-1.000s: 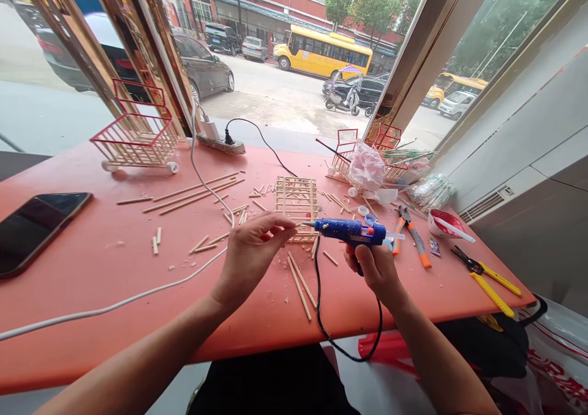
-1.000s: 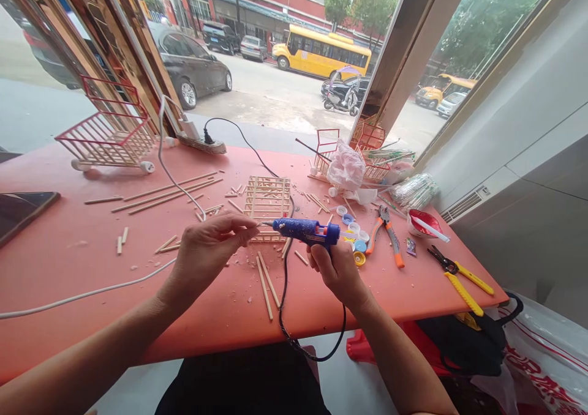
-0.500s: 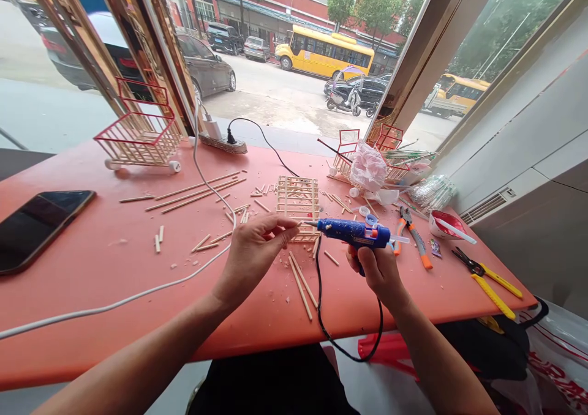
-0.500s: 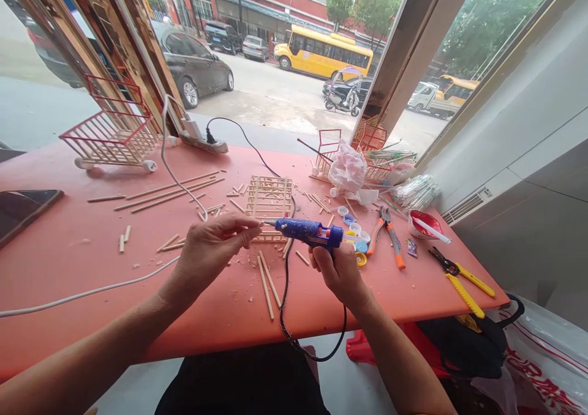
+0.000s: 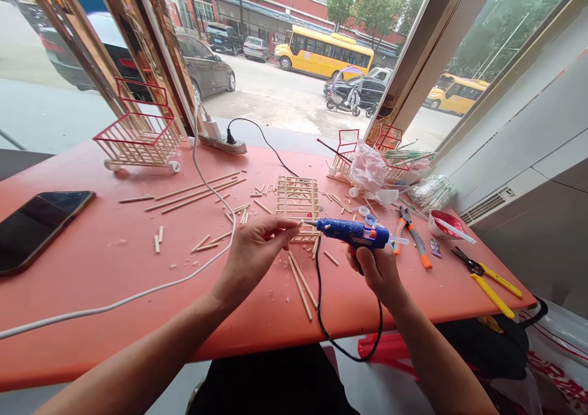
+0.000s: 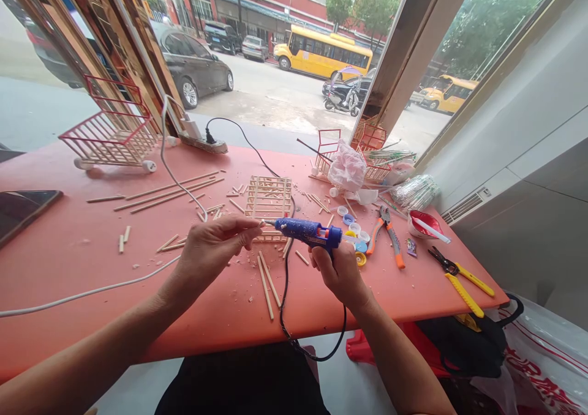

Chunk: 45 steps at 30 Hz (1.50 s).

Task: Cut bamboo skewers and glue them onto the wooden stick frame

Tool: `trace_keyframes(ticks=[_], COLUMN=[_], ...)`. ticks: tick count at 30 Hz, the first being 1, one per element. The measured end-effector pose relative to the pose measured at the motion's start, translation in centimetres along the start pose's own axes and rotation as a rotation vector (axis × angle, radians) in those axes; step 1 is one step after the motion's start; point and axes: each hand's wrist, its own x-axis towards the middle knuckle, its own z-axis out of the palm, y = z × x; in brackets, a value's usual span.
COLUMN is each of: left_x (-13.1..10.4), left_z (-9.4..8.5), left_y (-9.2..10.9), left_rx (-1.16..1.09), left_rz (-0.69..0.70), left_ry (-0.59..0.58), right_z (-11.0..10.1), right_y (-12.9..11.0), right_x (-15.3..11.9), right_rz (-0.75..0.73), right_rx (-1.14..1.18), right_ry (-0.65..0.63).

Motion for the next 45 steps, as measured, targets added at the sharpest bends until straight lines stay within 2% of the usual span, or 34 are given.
trace_keyframes(ticks=[13, 19, 33, 45], left_x=[-0.07, -0.03, -0.03, 0.06], left_z=[-0.05, 0.04, 0.12, -0.11], left_y=[0.44, -0.16, -0.45, 0.36], left_rx=[0.006, 0.043, 0.061, -0.028], left_rz=[-0.027, 0.047, 0.06, -0.044], left_ry=[-0.024, -0.012, -0.02, -0.037], right_z=[-0.06, -0.09, -0.04, -0.04], right_y=[0.23, -0.09, -0.14, -0.08], right_x=[-0.07, -0.01, 0.04, 0.09], right_rz=[-0.017, -0.007, 0.004, -0.006], right_rx=[-0.025, -0.027, 0.003, 0.005], right_ry=[-0.024, -0.032, 0.007, 0.015])
